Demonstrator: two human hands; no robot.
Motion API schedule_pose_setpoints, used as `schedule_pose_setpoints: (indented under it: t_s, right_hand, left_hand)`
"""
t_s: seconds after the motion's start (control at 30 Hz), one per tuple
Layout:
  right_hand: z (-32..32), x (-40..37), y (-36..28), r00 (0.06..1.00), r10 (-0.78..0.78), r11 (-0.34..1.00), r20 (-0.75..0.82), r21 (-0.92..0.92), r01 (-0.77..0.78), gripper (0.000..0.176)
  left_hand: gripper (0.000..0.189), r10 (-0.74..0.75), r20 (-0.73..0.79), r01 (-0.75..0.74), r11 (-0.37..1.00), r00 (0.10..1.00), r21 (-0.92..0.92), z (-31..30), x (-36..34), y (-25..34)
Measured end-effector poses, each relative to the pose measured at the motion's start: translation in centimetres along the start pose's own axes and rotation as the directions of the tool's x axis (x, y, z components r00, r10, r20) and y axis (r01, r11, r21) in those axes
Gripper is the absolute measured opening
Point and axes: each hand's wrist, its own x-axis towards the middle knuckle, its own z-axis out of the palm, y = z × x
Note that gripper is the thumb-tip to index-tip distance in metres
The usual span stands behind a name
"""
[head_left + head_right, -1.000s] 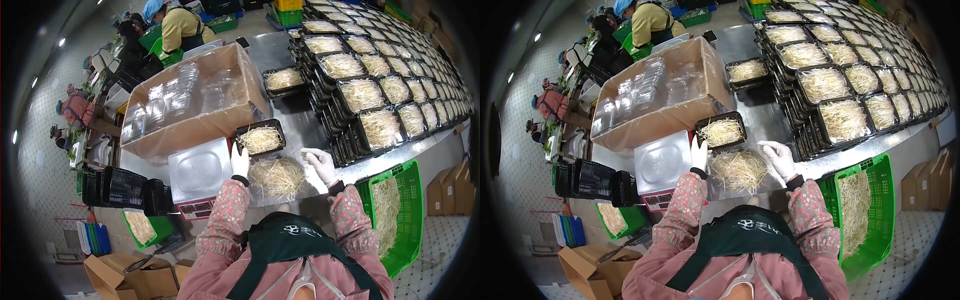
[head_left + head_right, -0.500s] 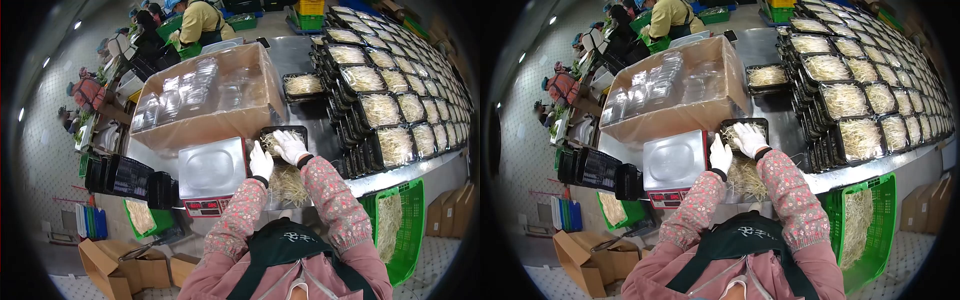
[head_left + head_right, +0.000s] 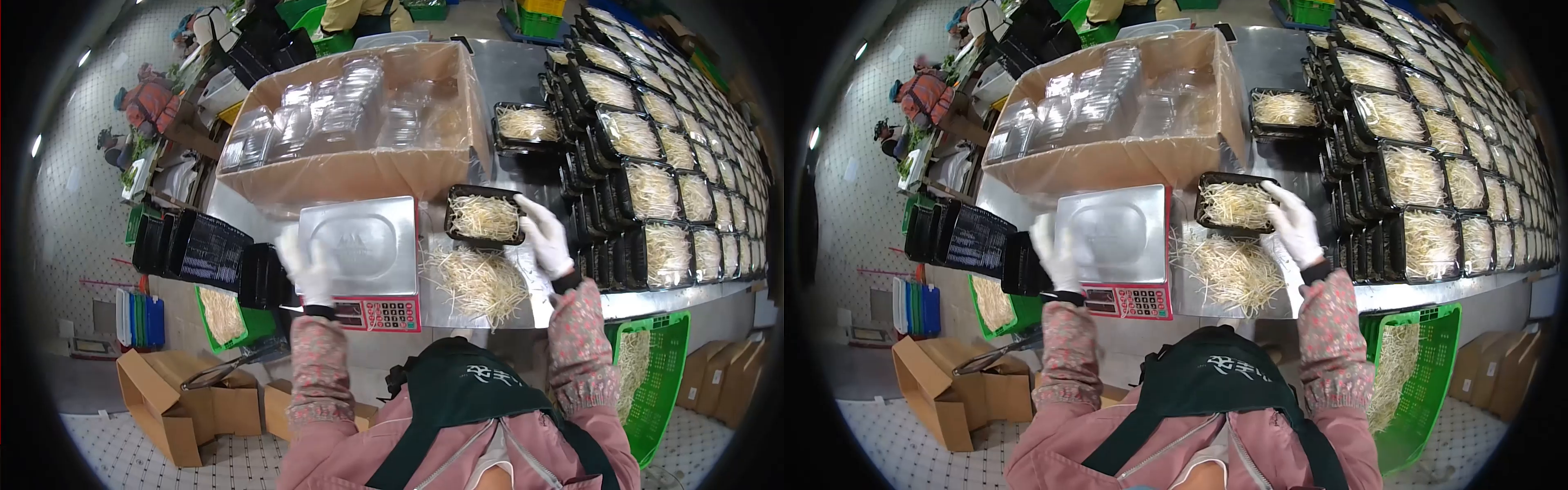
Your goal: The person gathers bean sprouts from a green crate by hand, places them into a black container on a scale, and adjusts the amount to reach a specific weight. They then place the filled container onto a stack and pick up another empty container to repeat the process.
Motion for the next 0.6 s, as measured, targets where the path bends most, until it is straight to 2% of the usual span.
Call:
schedule_pose_setpoints:
  t_s: [0.03,0.07,0.13,0.17,0.2,0.23,0.27,0.3,0.33,0.37,0.4,0.47,0.57,0.6]
  right_hand:
    - [-1.0,-1.3,-0.4,0.998,0.048,0.996,-0.039,0.07,-0.045,0.038]
    - [-1.9,-2.6,-0.8,0.992,0.102,0.986,-0.071,0.143,-0.091,0.036]
    - [-3.5,-5.1,-0.7,0.976,0.193,0.978,-0.096,0.103,-0.184,0.035]
    - [-3.7,-6.2,-0.7,0.967,0.233,0.967,-0.107,0.128,-0.218,0.036]
    - [-3.7,-7.4,-0.6,0.955,0.275,0.954,-0.111,0.153,-0.257,0.036]
    - [-3.7,-8.4,0.0,0.946,0.307,0.944,-0.105,0.164,-0.288,0.036]
    - [-3.8,-9.1,0.5,0.938,0.33,0.935,-0.106,0.174,-0.31,0.036]
    - [-3.6,-9.8,1.0,0.927,0.359,0.921,-0.112,0.201,-0.332,0.037]
    - [-3.5,-10.4,1.2,0.929,0.355,0.921,-0.107,0.209,-0.328,0.037]
    - [-3.5,-10.8,1.6,0.926,0.363,0.918,-0.102,0.209,-0.337,0.037]
    - [-3.5,-11.2,1.8,0.923,0.37,0.916,-0.101,0.205,-0.345,0.038]
    - [-3.9,-11.6,1.6,0.926,0.366,0.918,-0.087,0.198,-0.344,0.034]
    - [-4.5,-12.5,1.0,0.926,0.362,0.919,-0.101,0.202,-0.338,0.031]
    - [-4.8,-12.8,0.8,0.925,0.361,0.92,-0.116,0.205,-0.333,0.031]
  left_hand:
    - [0.06,0.026,-0.031,-0.016,0.963,0.999,0.269,-2.6,1.2,-3.7]
    - [0.064,0.058,-0.051,-0.023,0.852,0.997,0.523,-4.9,1.9,-6.8]
    - [0.062,-0.109,-0.192,0.214,0.679,0.975,0.702,-7.8,1.6,-11.5]
    - [0.058,-0.296,-0.046,0.228,0.618,0.954,0.752,-10.1,2.3,-10.2]
    - [0.048,-0.432,0.041,0.23,0.556,0.901,0.798,-11.0,2.1,-12.5]
    - [0.046,-0.522,0.137,0.241,0.592,0.842,0.769,-11.5,1.0,-14.9]
    - [0.044,-0.628,0.247,0.308,0.639,0.738,0.705,-11.7,-0.2,-18.7]
    - [0.043,-0.651,0.312,0.142,0.546,0.692,0.825,-11.4,-0.2,-17.9]
    - [0.042,-0.55,0.242,0.156,0.578,0.799,0.801,-11.2,-1.1,-18.3]
    - [0.04,-0.52,0.21,0.175,0.596,0.828,0.784,-11.1,-1.1,-18.0]
    - [0.038,-0.553,0.194,0.216,0.59,0.81,0.778,-11.0,-0.7,-17.5]
    - [0.039,-0.486,0.106,0.244,0.603,0.868,0.76,-11.1,-0.3,-16.6]
    - [0.041,-0.534,-0.057,0.443,0.632,0.844,0.636,-12.2,0.8,-14.9]
    - [0.043,-0.507,-0.081,0.459,0.687,0.858,0.562,-12.7,1.3,-14.9]
